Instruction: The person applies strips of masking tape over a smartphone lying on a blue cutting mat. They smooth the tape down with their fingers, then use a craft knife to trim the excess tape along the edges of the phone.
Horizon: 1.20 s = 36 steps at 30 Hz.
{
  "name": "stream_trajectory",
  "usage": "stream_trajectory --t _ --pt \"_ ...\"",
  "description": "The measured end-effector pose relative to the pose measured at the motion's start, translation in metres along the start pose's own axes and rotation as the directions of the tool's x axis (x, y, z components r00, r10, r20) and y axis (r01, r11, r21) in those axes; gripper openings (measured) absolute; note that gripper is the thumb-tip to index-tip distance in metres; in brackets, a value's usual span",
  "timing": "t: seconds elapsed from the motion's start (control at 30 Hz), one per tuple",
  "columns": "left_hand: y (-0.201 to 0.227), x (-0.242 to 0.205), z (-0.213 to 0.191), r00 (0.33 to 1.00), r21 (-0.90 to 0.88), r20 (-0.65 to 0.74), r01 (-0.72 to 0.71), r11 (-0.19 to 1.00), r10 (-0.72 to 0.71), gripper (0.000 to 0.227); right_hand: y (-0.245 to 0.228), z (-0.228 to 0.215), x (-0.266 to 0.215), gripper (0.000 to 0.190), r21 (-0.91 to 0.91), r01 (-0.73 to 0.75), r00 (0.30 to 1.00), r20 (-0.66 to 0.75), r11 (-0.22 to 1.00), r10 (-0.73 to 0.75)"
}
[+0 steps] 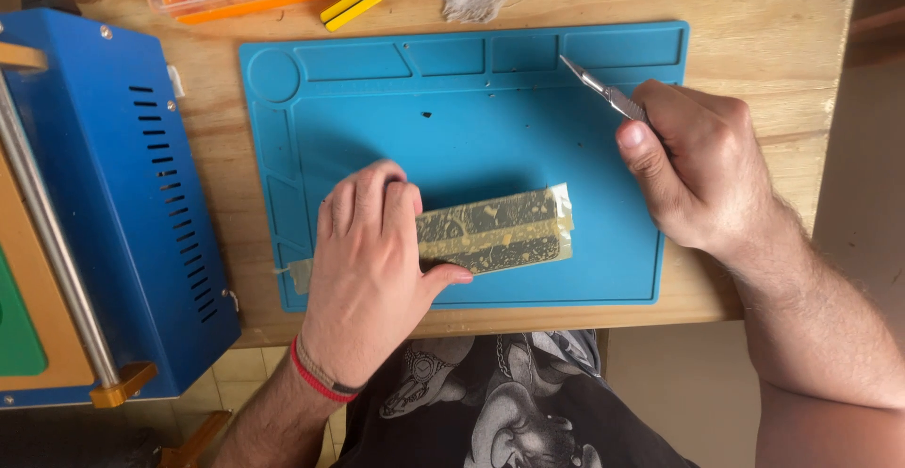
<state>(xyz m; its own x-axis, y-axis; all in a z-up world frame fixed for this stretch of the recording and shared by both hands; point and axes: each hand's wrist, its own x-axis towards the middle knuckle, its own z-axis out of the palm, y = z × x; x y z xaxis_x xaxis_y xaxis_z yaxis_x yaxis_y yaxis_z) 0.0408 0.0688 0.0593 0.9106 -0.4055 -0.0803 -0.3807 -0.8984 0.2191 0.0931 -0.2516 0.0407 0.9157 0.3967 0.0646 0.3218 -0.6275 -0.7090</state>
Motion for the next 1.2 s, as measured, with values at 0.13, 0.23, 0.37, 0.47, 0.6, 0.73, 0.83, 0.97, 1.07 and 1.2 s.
stream_trajectory --t 0.13,0.23,0.37,0.47,0.6,0.73,0.83,0.97,1.07,1.2 --pt "0.009 -0.007 -0.017 0.998 -0.171 0.066 -0.001 0.985 0.013 0.06 -0.003 -0.006 0.0 0.048 0.053 -0.032 0.999 -0.028 0.998 0.034" --pt "0.016 -0.007 -0.037 0.985 -0.159 -0.106 -0.153 0.975 0.137 0.014 -0.004 -0.01 0.0 0.047 0.063 -0.022 0.999 -0.046 0.998 0.024" --pt "0.008 -0.005 -0.027 0.781 0.106 -0.484 -0.395 0.913 0.394 0.008 -0.009 -0.013 0.001 0.048 0.101 -0.03 0.997 -0.065 0.994 0.037" --pt "-0.006 -0.008 0.0 0.672 0.264 -0.551 -0.422 0.867 0.495 0.011 -0.015 -0.013 0.002 0.054 0.16 -0.066 0.994 -0.074 0.985 0.078" --pt "-0.017 -0.015 0.018 0.707 0.278 -0.494 -0.423 0.863 0.506 0.009 -0.013 -0.013 -0.003 0.037 0.187 -0.154 0.981 -0.087 0.97 0.173" --pt "-0.025 -0.025 0.02 0.768 0.272 -0.436 -0.384 0.883 0.468 0.006 -0.012 -0.013 -0.002 0.033 0.158 -0.135 0.983 -0.105 0.978 0.153" --pt "-0.03 -0.028 0.018 0.784 0.251 -0.376 -0.426 0.869 0.493 0.012 -0.013 -0.013 0.001 0.031 0.028 -0.129 0.987 -0.09 0.991 0.131" --pt "-0.032 -0.029 0.014 0.773 0.25 -0.386 -0.437 0.864 0.503 0.012 -0.012 -0.012 0.003 0.03 -0.007 -0.024 0.994 -0.109 1.0 0.023" --pt "-0.039 -0.033 0.022 0.774 0.249 -0.404 -0.42 0.873 0.487 0.021 -0.012 -0.012 0.002 0.029 -0.015 -0.044 0.993 -0.112 0.999 0.042" --pt "-0.037 -0.035 0.004 0.808 0.046 -0.489 -0.353 0.935 0.329 0.009 -0.017 -0.014 -0.003 0.029 -0.018 -0.183 0.973 -0.145 0.983 0.178"
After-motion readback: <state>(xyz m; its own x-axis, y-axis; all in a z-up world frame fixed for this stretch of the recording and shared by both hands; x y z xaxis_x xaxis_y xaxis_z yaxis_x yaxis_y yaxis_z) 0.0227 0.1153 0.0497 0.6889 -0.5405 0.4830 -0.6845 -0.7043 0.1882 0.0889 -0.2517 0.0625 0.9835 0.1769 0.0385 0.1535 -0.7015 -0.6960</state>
